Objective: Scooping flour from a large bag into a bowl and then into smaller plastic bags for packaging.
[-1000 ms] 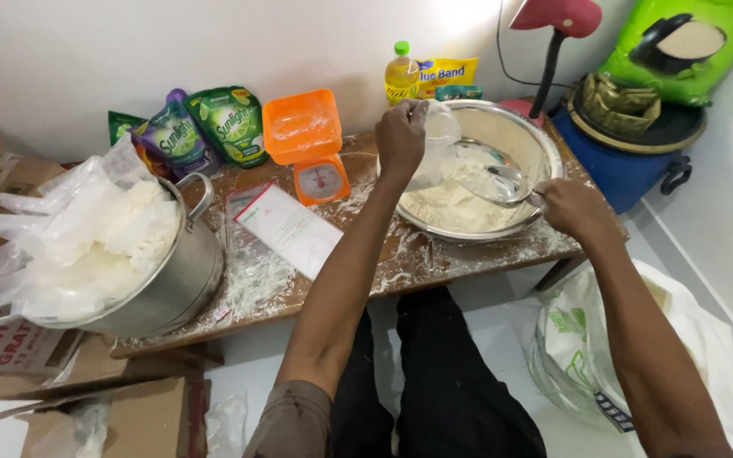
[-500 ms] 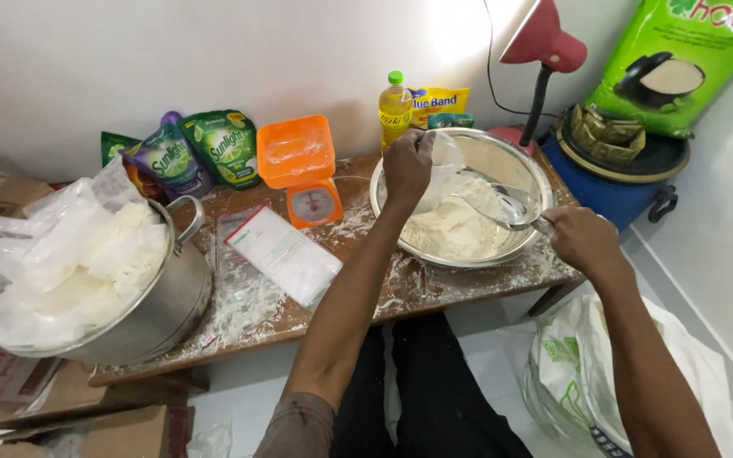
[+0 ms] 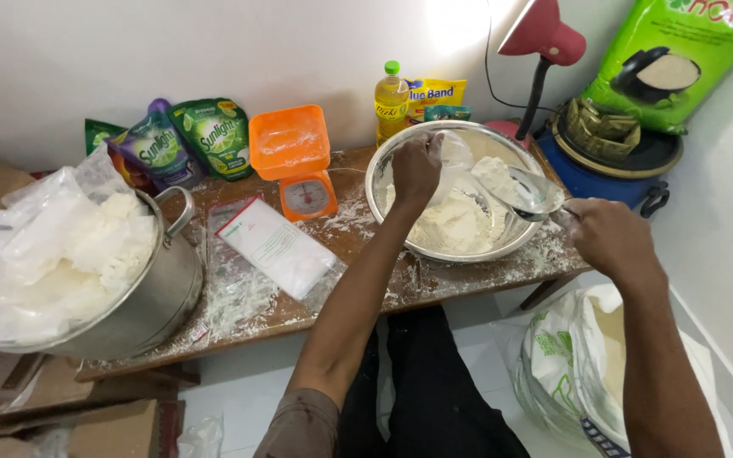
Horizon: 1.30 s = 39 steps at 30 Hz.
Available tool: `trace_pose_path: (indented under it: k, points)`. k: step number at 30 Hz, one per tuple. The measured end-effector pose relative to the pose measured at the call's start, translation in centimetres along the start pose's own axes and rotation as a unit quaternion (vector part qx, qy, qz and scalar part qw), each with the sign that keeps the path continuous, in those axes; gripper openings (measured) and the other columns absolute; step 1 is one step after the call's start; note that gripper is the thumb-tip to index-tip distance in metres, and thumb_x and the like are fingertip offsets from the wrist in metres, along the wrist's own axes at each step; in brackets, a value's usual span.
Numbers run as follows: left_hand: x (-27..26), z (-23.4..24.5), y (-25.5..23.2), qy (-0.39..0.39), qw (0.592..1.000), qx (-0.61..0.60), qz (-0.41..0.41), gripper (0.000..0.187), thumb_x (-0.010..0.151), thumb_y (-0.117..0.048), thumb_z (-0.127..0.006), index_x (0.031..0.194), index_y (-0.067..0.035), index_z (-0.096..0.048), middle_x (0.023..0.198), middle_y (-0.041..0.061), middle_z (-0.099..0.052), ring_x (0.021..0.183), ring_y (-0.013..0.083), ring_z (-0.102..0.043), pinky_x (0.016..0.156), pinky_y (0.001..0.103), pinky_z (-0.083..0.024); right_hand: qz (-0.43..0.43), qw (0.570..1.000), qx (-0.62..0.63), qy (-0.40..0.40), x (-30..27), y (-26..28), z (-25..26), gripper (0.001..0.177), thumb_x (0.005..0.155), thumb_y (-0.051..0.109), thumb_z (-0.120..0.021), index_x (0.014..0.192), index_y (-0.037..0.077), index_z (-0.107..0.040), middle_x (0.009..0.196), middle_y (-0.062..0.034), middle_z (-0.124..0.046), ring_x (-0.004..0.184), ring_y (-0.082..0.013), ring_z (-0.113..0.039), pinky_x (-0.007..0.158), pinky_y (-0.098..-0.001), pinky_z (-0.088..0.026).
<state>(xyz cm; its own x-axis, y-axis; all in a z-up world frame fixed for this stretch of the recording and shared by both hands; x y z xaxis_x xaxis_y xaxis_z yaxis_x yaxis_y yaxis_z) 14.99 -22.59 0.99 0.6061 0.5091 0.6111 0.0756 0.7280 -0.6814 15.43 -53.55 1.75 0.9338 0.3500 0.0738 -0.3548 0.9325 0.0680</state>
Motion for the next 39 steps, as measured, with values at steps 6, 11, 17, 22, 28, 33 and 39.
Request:
trace_pose_path:
  k: [6,11,17,22,28,33,39]
  points:
    - [-1.7,0.2,-2.3,0.009,0.999,-0.008,-0.038,0.021,0.095,-0.017,-0.066,0.090,0.000,-0.075,0.069,0.012,-0.074,0.050,0.0231,-0.064,0.056,0.036,-0.053,0.050,0.997,-0.054,-0.017,0.5,3.1,2.8,0.029,0.092,0.014,-0.057,0.114,0.018,-0.076,0.088,-0.0081,-0.077,0.070,-0.0280,-0.071,0.058,-0.0422,-0.051]
    - [-2.7,-0.9,-3.0,0.050,0.997,-0.006,-0.051,0.021,0.096,-0.018,-0.064,0.094,0.000,-0.075,0.068,0.010,-0.074,0.046,0.0191,-0.062,0.051,0.035,-0.052,0.062,0.991,-0.113,-0.026,2.6,5.4,3.2,0.018,0.089,0.017,-0.059,0.087,0.010,-0.075,0.086,-0.0101,-0.076,0.074,-0.0313,-0.072,0.063,-0.0460,-0.053]
    - [-2.5,-5.7,-0.5,0.134,0.991,-0.003,0.018,0.030,0.102,-0.032,-0.056,0.108,-0.011,-0.077,0.083,0.020,-0.076,0.089,0.0437,-0.076,0.076,0.057,-0.063,0.120,0.979,-0.150,-0.074,6.0,7.7,3.9,0.032,0.101,0.019,-0.052,0.082,0.015,-0.077,0.069,-0.0099,-0.073,0.075,-0.0387,-0.077,0.073,-0.0546,-0.059]
    - [-3.2,-7.1,-0.3,0.151,0.987,-0.024,0.042,0.030,0.101,-0.033,-0.057,0.110,-0.012,-0.076,0.086,0.019,-0.077,0.092,0.0429,-0.076,0.079,0.057,-0.063,0.151,0.959,-0.211,-0.118,6.6,12.9,5.2,0.035,0.092,0.013,-0.053,0.066,0.025,-0.073,0.061,-0.0016,-0.070,0.066,-0.0313,-0.076,0.064,-0.0487,-0.054]
    - [-3.0,-7.4,0.9,0.121,0.987,-0.074,0.070,0.028,0.099,-0.027,-0.059,0.104,-0.005,-0.077,0.077,0.020,-0.075,0.086,0.0425,-0.076,0.073,0.056,-0.062,0.159,0.928,-0.319,-0.111,5.8,18.1,6.6,0.024,0.085,0.002,-0.063,0.080,0.018,-0.080,0.073,-0.0053,-0.076,0.077,-0.0294,-0.073,0.071,-0.0457,-0.038]
    - [-2.9,-7.6,1.4,0.111,0.977,-0.141,0.114,0.026,0.097,-0.022,-0.060,0.104,-0.003,-0.077,0.073,0.018,-0.074,0.082,0.0388,-0.076,0.072,0.054,-0.061,0.138,0.917,-0.358,-0.112,5.3,17.6,8.4,0.027,0.090,0.004,-0.059,0.088,0.018,-0.082,0.083,-0.0075,-0.078,0.086,-0.0324,-0.071,0.076,-0.0516,-0.037]
    - [-2.0,-5.1,1.0,0.088,0.979,-0.146,0.108,0.026,0.098,-0.022,-0.060,0.104,-0.003,-0.077,0.078,0.020,-0.075,0.086,0.0426,-0.076,0.077,0.057,-0.059,0.035,0.953,-0.289,-0.083,2.1,11.3,11.7,0.033,0.096,0.004,-0.058,0.077,0.013,-0.083,0.081,-0.0107,-0.081,0.086,-0.0346,-0.078,0.077,-0.0479,-0.039]
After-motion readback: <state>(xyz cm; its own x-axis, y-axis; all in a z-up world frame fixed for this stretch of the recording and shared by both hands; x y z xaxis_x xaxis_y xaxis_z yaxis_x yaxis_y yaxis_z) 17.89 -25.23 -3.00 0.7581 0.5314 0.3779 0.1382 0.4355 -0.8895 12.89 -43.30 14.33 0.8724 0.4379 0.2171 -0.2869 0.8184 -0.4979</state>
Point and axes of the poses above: each hand's wrist, its own x-axis towards the middle knuckle, its own z-axis out of the back of the hand, y = z × x, the point moved 10 cm from there along x, towards the middle knuckle
